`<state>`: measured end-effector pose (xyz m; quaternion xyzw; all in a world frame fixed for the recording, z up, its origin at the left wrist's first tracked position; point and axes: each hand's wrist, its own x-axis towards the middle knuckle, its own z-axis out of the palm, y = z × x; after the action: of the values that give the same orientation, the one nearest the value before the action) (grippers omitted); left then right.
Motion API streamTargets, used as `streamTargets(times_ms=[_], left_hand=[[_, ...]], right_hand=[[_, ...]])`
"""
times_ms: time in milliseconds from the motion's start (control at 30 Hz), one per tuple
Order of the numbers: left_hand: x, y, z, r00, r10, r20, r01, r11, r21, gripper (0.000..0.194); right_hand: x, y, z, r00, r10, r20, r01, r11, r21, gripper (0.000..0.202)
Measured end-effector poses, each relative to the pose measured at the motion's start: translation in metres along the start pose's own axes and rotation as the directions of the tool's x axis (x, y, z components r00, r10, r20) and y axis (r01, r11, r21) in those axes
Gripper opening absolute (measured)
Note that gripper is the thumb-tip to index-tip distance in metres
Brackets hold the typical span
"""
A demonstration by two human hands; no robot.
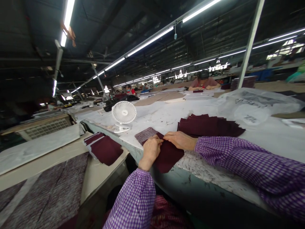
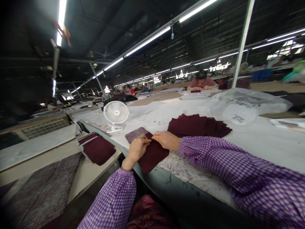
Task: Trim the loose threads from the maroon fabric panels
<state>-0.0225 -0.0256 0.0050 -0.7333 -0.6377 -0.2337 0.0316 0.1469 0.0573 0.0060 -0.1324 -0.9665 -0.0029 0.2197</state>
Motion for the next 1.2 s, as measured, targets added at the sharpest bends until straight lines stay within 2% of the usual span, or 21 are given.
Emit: streamTargets(times_ms=[200,300,467,600,800,900,967,1067,1133,1200], left_hand=[[-0.024,-0.027,-0.002,0.991,0.005,-0.133,-0.020,0.994,-0.111,0.026],[-0.030,-0.035,-0.001,0.983,0.027,-0.183,-0.053,0.989,-0.139,0.024],[-0.036,-0.037,-0.001,0.971,0.054,-0.234,-0.087,0.987,-0.135,0.025],[-0.041,-0.038,-0.004,0.971,0.055,-0.232,-0.088,0.987,-0.135,0.025],[-0.043,-0.036,-0.006,0.966,0.086,-0.246,-0.103,0.993,-0.059,0.029],[-0.044,-0.038,-0.006,0.962,0.098,-0.255,-0.129,0.986,-0.105,0.028],[-0.046,-0.044,-0.006,0.961,0.057,-0.271,-0.128,0.960,-0.250,0.023],[-0.053,-0.054,-0.006,0.943,-0.138,-0.304,-0.042,0.854,-0.519,0.018],[-0.057,-0.057,-0.005,0.917,-0.266,-0.297,0.029,0.788,-0.615,0.016],[-0.060,-0.056,-0.004,0.910,-0.317,-0.268,0.073,0.758,-0.648,0.016]], right_hand=[[0.003,0.006,0.001,1.000,0.010,0.029,-0.011,0.999,0.031,0.034],[0.004,0.009,0.003,0.998,0.025,0.063,-0.027,0.999,0.038,0.037],[0.008,0.007,-0.003,0.984,0.047,0.171,-0.046,0.999,-0.010,0.041],[0.016,0.001,-0.014,0.958,0.048,0.282,-0.031,0.998,-0.063,0.046],[0.031,-0.020,-0.026,0.895,0.063,0.441,0.024,0.982,-0.190,0.056],[0.038,-0.033,-0.029,0.878,0.035,0.477,0.089,0.968,-0.234,0.055],[0.042,-0.038,-0.030,0.873,0.030,0.487,0.109,0.961,-0.253,0.054],[0.045,-0.040,-0.030,0.869,0.031,0.494,0.114,0.959,-0.260,0.055],[0.046,-0.040,-0.030,0.867,0.030,0.497,0.118,0.957,-0.265,0.055],[0.046,-0.039,-0.030,0.866,0.024,0.500,0.126,0.957,-0.263,0.055]])
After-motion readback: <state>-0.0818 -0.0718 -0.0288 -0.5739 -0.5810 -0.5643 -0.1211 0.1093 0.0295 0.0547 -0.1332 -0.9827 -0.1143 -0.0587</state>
